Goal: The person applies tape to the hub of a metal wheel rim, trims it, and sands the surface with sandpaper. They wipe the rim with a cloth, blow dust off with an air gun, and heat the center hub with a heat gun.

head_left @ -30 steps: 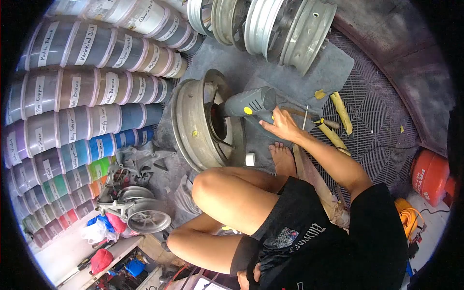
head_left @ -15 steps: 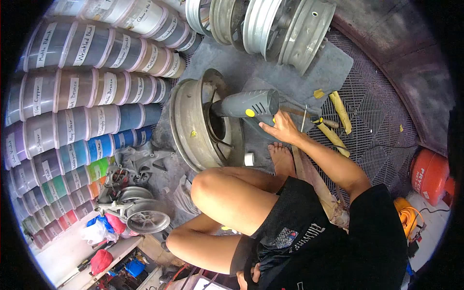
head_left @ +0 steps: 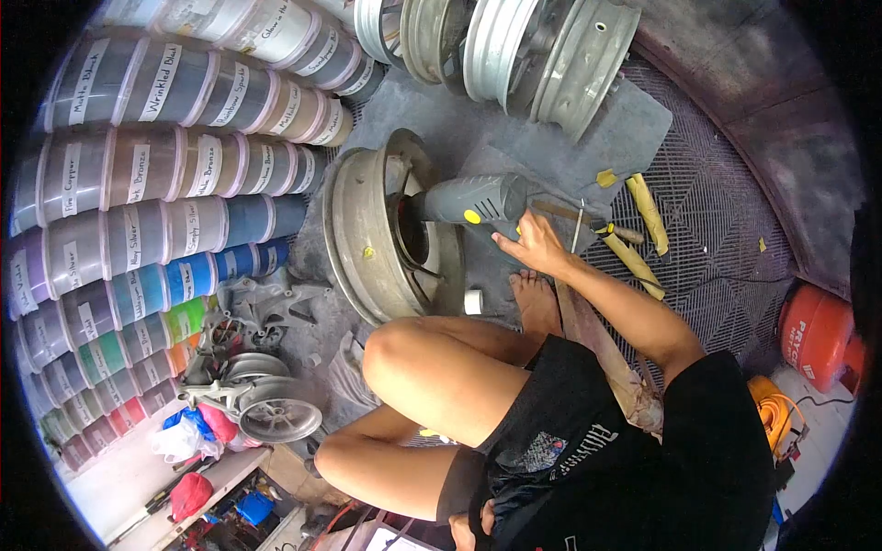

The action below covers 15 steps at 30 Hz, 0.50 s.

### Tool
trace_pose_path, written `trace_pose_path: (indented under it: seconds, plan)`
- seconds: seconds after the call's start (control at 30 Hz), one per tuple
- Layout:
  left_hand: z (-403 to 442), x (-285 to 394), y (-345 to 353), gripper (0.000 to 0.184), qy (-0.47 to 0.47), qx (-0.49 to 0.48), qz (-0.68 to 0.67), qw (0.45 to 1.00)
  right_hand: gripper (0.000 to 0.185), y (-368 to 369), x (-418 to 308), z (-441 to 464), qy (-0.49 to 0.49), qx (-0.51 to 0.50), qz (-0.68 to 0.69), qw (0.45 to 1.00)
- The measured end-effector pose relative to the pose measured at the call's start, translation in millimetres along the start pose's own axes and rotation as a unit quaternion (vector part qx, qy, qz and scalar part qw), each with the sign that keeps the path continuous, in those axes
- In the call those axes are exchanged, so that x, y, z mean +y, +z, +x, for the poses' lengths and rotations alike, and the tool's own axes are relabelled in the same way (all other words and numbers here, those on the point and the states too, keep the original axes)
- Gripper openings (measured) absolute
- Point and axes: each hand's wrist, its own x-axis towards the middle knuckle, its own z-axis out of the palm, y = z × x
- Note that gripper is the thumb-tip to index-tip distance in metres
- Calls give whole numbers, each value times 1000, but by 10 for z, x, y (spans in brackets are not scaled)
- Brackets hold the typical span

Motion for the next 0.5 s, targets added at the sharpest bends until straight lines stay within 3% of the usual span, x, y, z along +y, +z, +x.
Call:
trace_pose_path:
  seconds: [0.1,0.2,0.3,0.4,0.5]
  plan:
    - [14,66,-22,16,1,11,-11,1000,50,-17,3,-3,43,-23,-3,999]
    - [-20,95,31,16,-19,35,-30,999,50,-32,-28,-2,17,-9,-2,1000]
    - [-312,-1164,494,35,-174,89,-197,961,50,-34,-30,-8,37,-29,12,999]
    - [-72,-286,11,15,-50,-74,-52,995,48,-48,-38,-10,32,-31,0,999]
    - [-131,-361,103,13,-24,-30,17,999,43,-77,-96,-15,-68,38,34,996]
